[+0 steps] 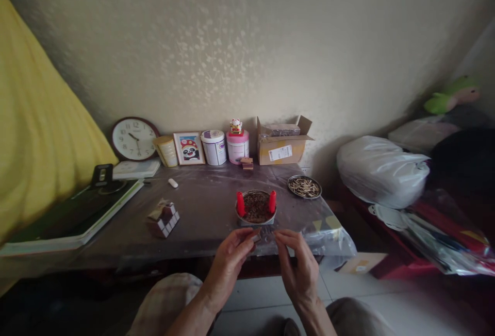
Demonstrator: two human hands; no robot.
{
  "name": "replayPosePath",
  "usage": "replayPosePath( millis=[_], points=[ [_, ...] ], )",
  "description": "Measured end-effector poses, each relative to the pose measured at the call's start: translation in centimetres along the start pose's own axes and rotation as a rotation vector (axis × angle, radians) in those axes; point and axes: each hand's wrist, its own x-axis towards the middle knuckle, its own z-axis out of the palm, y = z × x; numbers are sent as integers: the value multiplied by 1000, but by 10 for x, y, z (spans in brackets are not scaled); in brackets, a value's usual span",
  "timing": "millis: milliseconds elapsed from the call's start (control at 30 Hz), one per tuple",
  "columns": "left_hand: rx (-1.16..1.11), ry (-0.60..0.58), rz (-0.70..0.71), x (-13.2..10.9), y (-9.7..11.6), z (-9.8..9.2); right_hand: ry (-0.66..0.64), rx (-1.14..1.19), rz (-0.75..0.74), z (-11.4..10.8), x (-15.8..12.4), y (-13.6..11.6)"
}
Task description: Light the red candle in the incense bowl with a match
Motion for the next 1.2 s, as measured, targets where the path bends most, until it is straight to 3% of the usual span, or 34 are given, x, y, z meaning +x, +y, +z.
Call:
replayPosePath(
  millis=[100, 233, 367, 467, 767, 967, 1200],
  points=[
    [-3, 26, -3, 4, -6, -4, 42, 17, -38, -8, 0, -12],
    [-3, 5, 16, 3, -5, -5, -116, -47, -125, 4, -6, 7],
    [19, 3, 13, -2, 1, -2, 39, -175, 90, 11, -5, 39],
    [54, 15, 20, -2, 2, -3, 65, -151, 201, 3, 0, 43],
    [266, 11, 103, -3, 0, -2, -231, -327, -69, -1, -1, 29],
    [304, 24, 100, -5, 2, 1, -287, -203, -49, -3, -5, 22],
    [231, -12, 75, -1, -9, -7, -174, 83, 78, 2, -4, 12]
  ],
)
